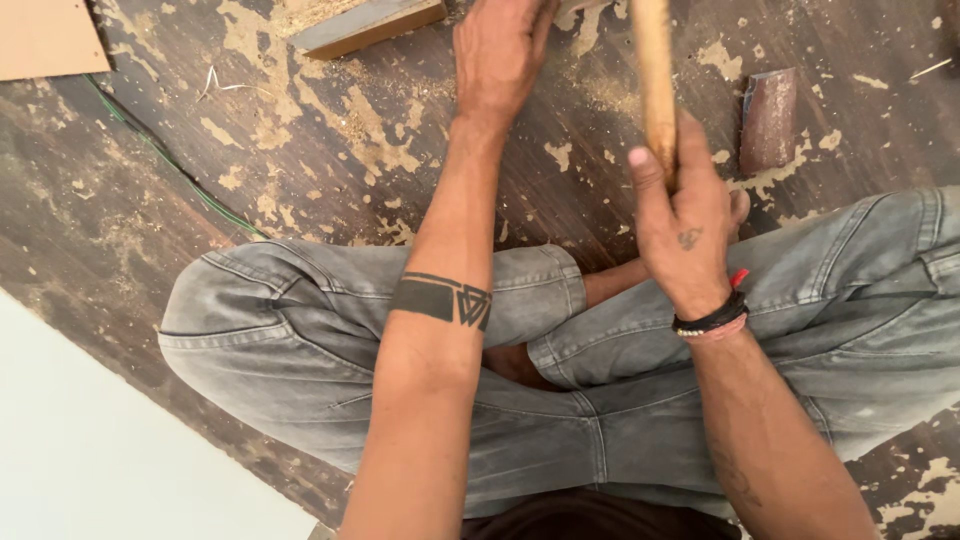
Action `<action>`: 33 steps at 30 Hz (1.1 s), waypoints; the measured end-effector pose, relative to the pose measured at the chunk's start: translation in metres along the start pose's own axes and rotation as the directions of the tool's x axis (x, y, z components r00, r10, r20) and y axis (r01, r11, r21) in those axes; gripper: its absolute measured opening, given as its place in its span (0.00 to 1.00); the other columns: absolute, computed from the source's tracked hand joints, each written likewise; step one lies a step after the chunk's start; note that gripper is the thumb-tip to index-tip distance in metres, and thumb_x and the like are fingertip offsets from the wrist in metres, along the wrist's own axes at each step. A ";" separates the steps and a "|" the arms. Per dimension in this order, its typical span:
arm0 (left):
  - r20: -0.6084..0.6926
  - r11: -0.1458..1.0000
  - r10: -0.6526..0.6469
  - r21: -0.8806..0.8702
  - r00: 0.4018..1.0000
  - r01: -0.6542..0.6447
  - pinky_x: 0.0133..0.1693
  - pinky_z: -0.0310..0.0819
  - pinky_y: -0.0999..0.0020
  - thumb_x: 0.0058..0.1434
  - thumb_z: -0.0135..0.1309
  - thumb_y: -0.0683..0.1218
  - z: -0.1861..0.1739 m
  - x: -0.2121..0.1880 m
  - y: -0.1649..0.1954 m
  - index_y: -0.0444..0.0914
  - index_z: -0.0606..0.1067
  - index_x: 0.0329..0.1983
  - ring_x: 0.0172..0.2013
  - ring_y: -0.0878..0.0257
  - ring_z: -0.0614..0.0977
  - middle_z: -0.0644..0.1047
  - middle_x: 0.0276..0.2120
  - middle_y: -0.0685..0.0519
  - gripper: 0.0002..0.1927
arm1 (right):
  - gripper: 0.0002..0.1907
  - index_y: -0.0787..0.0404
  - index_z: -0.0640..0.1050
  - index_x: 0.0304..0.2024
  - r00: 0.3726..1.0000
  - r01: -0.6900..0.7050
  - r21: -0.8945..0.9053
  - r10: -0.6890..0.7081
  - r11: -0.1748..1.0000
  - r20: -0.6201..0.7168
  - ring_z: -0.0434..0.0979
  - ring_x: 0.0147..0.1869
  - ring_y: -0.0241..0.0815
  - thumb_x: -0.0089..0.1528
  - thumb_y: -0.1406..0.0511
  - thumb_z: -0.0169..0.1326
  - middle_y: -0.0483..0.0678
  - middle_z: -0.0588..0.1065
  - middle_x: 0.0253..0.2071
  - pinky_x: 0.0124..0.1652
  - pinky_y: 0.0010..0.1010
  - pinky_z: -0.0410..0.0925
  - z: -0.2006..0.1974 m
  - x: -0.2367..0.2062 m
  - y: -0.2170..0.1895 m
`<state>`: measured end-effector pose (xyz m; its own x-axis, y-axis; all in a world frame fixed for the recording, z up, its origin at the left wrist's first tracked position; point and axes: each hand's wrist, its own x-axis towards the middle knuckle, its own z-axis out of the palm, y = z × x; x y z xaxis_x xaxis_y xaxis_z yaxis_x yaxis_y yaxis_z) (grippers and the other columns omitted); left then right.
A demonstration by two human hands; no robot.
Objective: The person sits cross-legged on the floor and hammers nails into small wooden boards and box parts using a claw hammer, holding each nail in place with one hand while striking. They move finished pieces aside and pick up new boards and nails from the pile around them.
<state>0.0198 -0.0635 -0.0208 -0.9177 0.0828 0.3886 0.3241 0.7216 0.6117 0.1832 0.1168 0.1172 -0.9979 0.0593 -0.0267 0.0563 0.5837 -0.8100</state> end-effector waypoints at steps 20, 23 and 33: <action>-0.003 0.998 -0.018 -0.054 1.000 0.018 0.36 0.75 0.46 0.67 0.54 0.51 0.009 -0.007 -0.004 0.43 0.79 0.39 0.36 0.42 0.82 0.81 0.33 0.46 0.09 | 0.21 0.69 0.68 0.67 0.999 0.047 0.120 -0.049 0.992 0.015 0.65 0.33 0.31 0.82 0.58 0.50 0.40 0.69 0.34 0.32 0.27 0.62 -0.019 0.008 -0.018; 0.025 0.998 -0.053 -0.039 0.998 0.054 0.35 0.75 0.48 0.67 0.54 0.51 0.014 -0.005 -0.004 0.42 0.79 0.41 0.34 0.43 0.82 0.81 0.32 0.45 0.09 | 0.24 0.66 0.67 0.68 0.988 0.083 0.385 -0.026 0.919 -0.152 0.63 0.24 0.33 0.77 0.58 0.49 0.41 0.68 0.29 0.25 0.25 0.58 -0.018 -0.005 -0.021; 0.060 0.989 -0.129 -0.065 0.990 0.133 0.37 0.75 0.49 0.67 0.56 0.52 0.011 0.005 0.005 0.41 0.79 0.39 0.36 0.43 0.82 0.81 0.34 0.46 0.10 | 0.20 0.66 0.71 0.63 0.995 -0.090 -0.074 0.094 0.993 0.043 0.73 0.30 0.39 0.75 0.59 0.49 0.49 0.73 0.31 0.31 0.35 0.65 -0.013 0.003 -0.002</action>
<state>0.0143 -0.0521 -0.0237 -0.9640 0.0300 0.2641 0.2134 0.6800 0.7015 0.1802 0.1261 0.1267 -0.9887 0.0790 -0.1276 0.1486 0.6346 -0.7584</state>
